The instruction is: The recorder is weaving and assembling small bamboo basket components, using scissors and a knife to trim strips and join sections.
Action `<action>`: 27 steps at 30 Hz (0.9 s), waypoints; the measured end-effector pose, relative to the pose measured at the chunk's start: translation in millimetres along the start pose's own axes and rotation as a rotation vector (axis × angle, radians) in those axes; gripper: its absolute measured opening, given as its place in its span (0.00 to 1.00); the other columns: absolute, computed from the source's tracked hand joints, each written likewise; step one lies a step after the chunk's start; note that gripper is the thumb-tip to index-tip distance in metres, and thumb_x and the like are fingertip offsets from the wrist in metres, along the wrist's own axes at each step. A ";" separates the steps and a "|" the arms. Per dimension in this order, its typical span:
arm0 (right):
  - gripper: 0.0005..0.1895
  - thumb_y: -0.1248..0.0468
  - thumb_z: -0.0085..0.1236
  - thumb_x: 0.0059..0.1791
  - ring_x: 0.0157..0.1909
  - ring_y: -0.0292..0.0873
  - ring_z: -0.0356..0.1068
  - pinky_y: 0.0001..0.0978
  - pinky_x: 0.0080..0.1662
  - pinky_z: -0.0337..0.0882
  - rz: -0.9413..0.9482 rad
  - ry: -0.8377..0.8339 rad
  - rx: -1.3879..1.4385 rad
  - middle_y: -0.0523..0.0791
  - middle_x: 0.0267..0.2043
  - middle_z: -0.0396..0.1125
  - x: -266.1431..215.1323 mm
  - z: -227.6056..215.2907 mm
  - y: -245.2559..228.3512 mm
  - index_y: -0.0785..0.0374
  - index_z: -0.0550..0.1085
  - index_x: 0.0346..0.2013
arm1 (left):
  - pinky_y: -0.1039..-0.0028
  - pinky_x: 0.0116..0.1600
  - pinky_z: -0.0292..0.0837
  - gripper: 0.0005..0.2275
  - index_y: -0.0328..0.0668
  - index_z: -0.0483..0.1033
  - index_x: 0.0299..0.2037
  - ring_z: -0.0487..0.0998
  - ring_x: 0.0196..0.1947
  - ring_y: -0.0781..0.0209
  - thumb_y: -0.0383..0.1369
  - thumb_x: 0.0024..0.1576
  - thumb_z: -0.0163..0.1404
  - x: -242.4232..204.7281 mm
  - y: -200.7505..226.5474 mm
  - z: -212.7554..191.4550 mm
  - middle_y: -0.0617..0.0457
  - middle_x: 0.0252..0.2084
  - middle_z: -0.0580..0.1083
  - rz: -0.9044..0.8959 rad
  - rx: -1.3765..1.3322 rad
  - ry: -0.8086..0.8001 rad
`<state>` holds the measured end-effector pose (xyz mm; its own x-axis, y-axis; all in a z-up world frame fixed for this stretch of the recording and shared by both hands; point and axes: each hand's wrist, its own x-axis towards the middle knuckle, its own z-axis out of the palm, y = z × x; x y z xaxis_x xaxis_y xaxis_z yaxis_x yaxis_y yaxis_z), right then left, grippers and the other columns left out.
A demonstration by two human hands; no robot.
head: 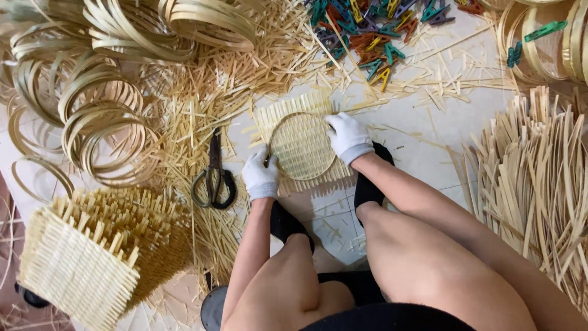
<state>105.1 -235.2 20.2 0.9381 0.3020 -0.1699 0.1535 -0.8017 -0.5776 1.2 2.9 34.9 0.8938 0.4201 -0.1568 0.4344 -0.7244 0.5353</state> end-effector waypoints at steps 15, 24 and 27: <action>0.15 0.63 0.66 0.41 0.43 0.51 0.76 0.44 0.46 0.74 0.100 -0.050 0.198 0.48 0.41 0.76 22.8 21.5 25.5 0.55 0.80 0.43 | 0.71 0.43 0.78 0.28 0.53 0.76 0.62 0.81 0.31 0.66 0.25 0.48 0.61 14.4 -1.3 -8.6 0.48 0.39 0.83 -0.342 -0.414 -0.193; 0.15 0.64 0.64 0.44 0.38 0.47 0.77 0.39 0.43 0.74 0.192 -0.172 0.270 0.48 0.37 0.76 -21.6 0.7 18.7 0.57 0.80 0.46 | 0.75 0.35 0.74 0.27 0.55 0.75 0.64 0.73 0.27 0.70 0.23 0.52 0.59 -27.7 -34.5 20.0 0.57 0.33 0.76 -0.480 -0.676 -0.365; 0.15 0.66 0.63 0.46 0.38 0.45 0.76 0.37 0.43 0.74 0.233 -0.196 0.314 0.49 0.37 0.77 -30.0 10.1 30.5 0.60 0.79 0.47 | 0.78 0.40 0.71 0.27 0.53 0.75 0.64 0.71 0.31 0.71 0.23 0.52 0.59 -41.9 -38.5 26.4 0.58 0.36 0.75 -0.387 -0.623 -0.301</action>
<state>78.5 -263.5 -0.3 0.8550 0.2485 -0.4552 -0.1852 -0.6735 -0.7156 -50.1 -1.3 -1.0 0.7225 0.3491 -0.5968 0.6576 -0.0805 0.7490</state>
